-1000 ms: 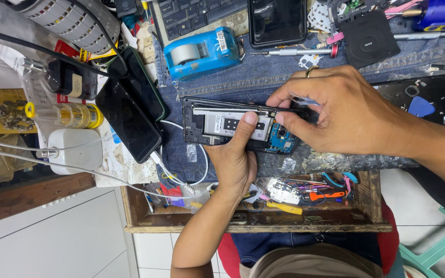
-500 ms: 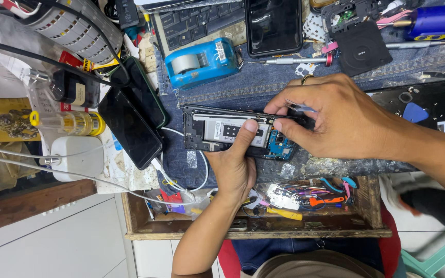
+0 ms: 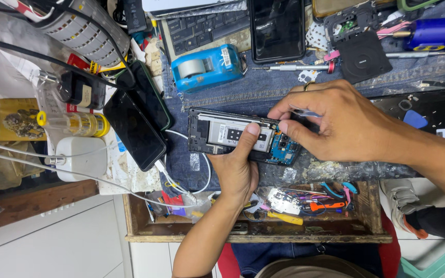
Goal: The person removes internal components from a mobile phone using tweezers and their hands at a repair bench.
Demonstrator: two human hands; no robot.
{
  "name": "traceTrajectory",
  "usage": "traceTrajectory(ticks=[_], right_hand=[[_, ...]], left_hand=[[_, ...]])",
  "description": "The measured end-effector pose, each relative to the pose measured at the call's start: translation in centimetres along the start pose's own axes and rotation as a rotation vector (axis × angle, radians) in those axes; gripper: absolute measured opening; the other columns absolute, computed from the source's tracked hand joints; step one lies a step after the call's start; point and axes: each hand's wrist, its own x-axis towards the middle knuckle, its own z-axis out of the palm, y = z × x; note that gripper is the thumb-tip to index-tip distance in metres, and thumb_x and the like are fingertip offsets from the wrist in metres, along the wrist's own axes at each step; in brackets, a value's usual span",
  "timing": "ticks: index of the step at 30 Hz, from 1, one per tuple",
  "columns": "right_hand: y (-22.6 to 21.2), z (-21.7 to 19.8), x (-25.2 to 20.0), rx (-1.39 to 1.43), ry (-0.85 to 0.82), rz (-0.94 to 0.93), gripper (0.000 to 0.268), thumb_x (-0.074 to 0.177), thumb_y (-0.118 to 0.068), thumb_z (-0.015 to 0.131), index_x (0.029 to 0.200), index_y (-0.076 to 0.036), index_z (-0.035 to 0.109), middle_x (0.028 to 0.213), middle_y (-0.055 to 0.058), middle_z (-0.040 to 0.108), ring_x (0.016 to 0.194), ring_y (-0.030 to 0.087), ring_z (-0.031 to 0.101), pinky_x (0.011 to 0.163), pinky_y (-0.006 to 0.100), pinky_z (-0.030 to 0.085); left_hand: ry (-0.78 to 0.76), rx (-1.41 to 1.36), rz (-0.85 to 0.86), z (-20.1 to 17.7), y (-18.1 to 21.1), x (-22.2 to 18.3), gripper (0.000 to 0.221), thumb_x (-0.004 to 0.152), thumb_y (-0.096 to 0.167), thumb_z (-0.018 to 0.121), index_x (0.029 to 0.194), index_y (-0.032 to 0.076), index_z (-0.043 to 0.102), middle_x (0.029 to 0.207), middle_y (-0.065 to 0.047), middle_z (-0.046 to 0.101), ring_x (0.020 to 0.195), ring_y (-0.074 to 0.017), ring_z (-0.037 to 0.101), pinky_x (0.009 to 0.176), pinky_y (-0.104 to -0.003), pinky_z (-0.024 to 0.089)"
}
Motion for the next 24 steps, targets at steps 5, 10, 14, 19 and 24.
traceTrajectory(ticks=[5,10,14,19,24], right_hand=[[0.21,0.02,-0.10,-0.008,-0.010,0.011,0.023,0.082,-0.013,0.074,0.105,-0.007,0.075,0.079,0.008,0.075,0.050,0.018,0.065,0.046,0.032,0.051],[0.15,0.07,-0.16,-0.003,-0.001,-0.014,0.023,0.084,-0.013,0.073,0.106,-0.007,0.075,0.079,0.008,0.075,0.052,0.018,0.065,0.048,0.033,0.050],[0.18,-0.12,-0.02,-0.034,-0.006,-0.027,0.021,0.087,-0.013,0.071,0.106,-0.006,0.076,0.075,0.008,0.073,0.052,0.019,0.062,0.050,0.035,0.047],[0.05,-0.39,-0.01,0.019,-0.007,0.004,0.030,0.090,-0.015,0.065,0.118,-0.005,0.071,0.087,0.008,0.076,0.059,0.017,0.067,0.046,0.032,0.049],[0.21,-0.80,-0.14,-0.028,-0.063,0.079,0.046,0.095,-0.021,0.061,0.138,-0.006,0.056,0.099,0.011,0.076,0.068,0.024,0.066,0.058,0.036,0.050]], left_hand=[[-0.022,0.008,0.004,-0.58,-0.28,-0.17,0.038,0.088,-0.009,0.078,0.119,0.003,0.059,0.107,-0.007,0.066,0.095,-0.0159,0.065,0.088,-0.031,0.055],[-0.006,0.012,-0.009,-0.48,-0.21,-0.23,0.039,0.087,-0.009,0.078,0.119,0.004,0.059,0.107,-0.007,0.066,0.095,-0.0157,0.066,0.087,-0.031,0.055],[-0.015,0.014,0.004,-0.34,-0.26,-0.07,0.040,0.086,-0.009,0.078,0.119,0.004,0.059,0.107,-0.007,0.067,0.096,-0.0159,0.066,0.088,-0.031,0.055],[-0.029,0.013,0.018,-0.38,-0.37,-0.19,0.043,0.087,-0.009,0.079,0.123,0.003,0.058,0.110,-0.008,0.066,0.098,-0.0168,0.066,0.091,-0.032,0.055],[-0.032,0.004,0.019,-0.21,-0.23,-0.23,0.050,0.085,-0.009,0.079,0.128,0.003,0.056,0.116,-0.008,0.066,0.104,-0.0173,0.066,0.095,-0.033,0.055]])
